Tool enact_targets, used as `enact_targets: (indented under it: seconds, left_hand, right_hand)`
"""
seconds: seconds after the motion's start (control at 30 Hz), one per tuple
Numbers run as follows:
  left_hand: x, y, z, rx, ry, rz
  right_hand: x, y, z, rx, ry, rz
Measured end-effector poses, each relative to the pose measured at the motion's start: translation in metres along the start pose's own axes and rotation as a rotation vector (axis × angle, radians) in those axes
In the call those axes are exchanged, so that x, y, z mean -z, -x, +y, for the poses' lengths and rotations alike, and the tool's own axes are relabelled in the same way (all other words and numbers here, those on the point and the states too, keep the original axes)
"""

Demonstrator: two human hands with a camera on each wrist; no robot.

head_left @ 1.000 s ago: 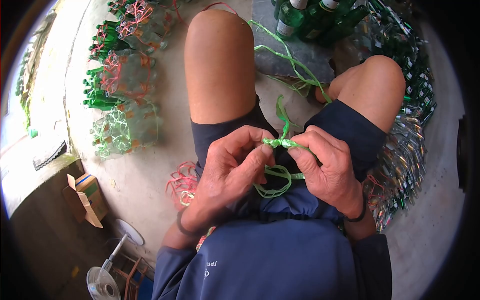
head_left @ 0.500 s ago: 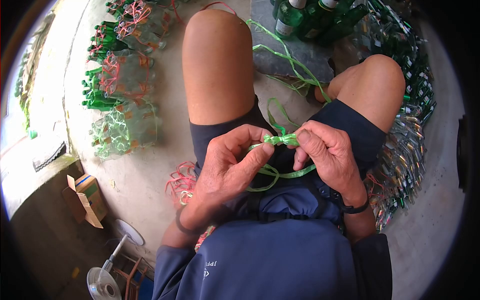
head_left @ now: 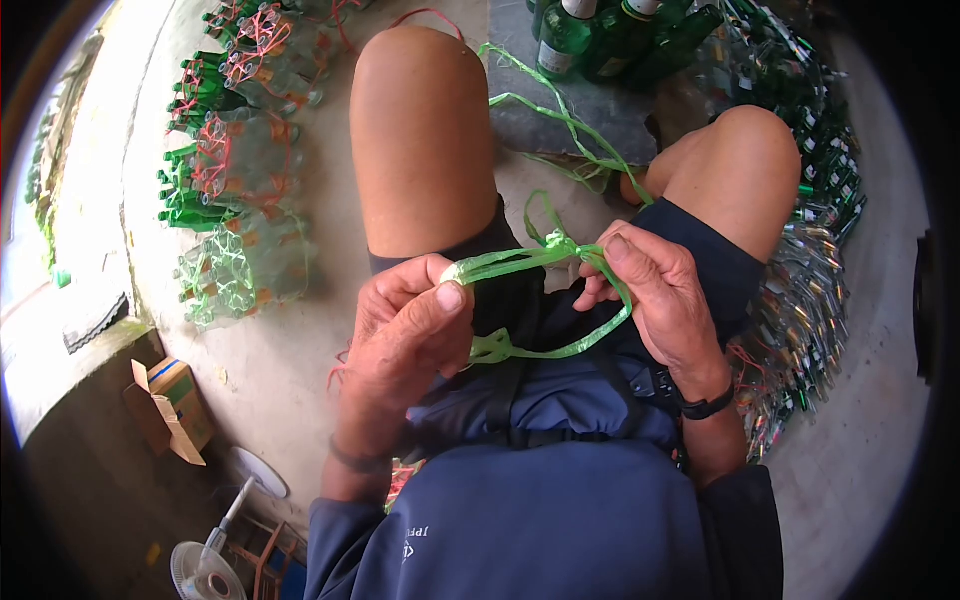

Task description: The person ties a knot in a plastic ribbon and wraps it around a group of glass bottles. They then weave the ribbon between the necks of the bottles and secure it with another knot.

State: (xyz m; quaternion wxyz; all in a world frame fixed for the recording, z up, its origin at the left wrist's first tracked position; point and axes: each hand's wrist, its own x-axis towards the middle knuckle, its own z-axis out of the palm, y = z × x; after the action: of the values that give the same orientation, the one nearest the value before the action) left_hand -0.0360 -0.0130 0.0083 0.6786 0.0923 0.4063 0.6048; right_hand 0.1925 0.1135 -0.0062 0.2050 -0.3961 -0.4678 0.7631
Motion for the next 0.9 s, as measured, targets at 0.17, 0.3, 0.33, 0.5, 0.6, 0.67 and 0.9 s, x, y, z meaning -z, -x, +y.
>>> enact_targets:
  seconds: [0.17, 0.3, 0.33, 0.5, 0.6, 0.67, 0.9]
  left_hand:
    - [0.014, -0.001, 0.007, -0.069, 0.029, -0.027]
    - [0.003, -0.002, 0.020, -0.151, -0.089, 0.157]
    - [0.000, -0.004, 0.021, -0.213, -0.235, 0.263]
    - [-0.018, -0.007, 0.011, -0.934, -0.933, 0.513]
    - [-0.029, 0.010, 0.015, -0.895, -1.125, 0.262]
    - [-0.040, 0.006, 0.011, -0.620, -1.064, -0.010]
    - [-0.042, -0.015, -0.033, -0.266, -0.792, -0.018]
  right_hand:
    - [0.004, -0.002, 0.002, 0.040, 0.046, -0.015]
    - [0.001, 0.000, -0.001, -0.068, -0.174, 0.018]
    - [0.001, 0.000, -0.002, -0.098, -0.246, 0.020]
    - [-0.001, 0.001, 0.002, -0.068, -0.250, -0.053]
    - [-0.005, 0.001, 0.000, -0.061, -0.230, -0.103]
    - [-0.014, 0.004, -0.001, -0.047, -0.236, -0.045]
    - [-0.023, 0.006, -0.009, 0.212, 0.164, 0.059]
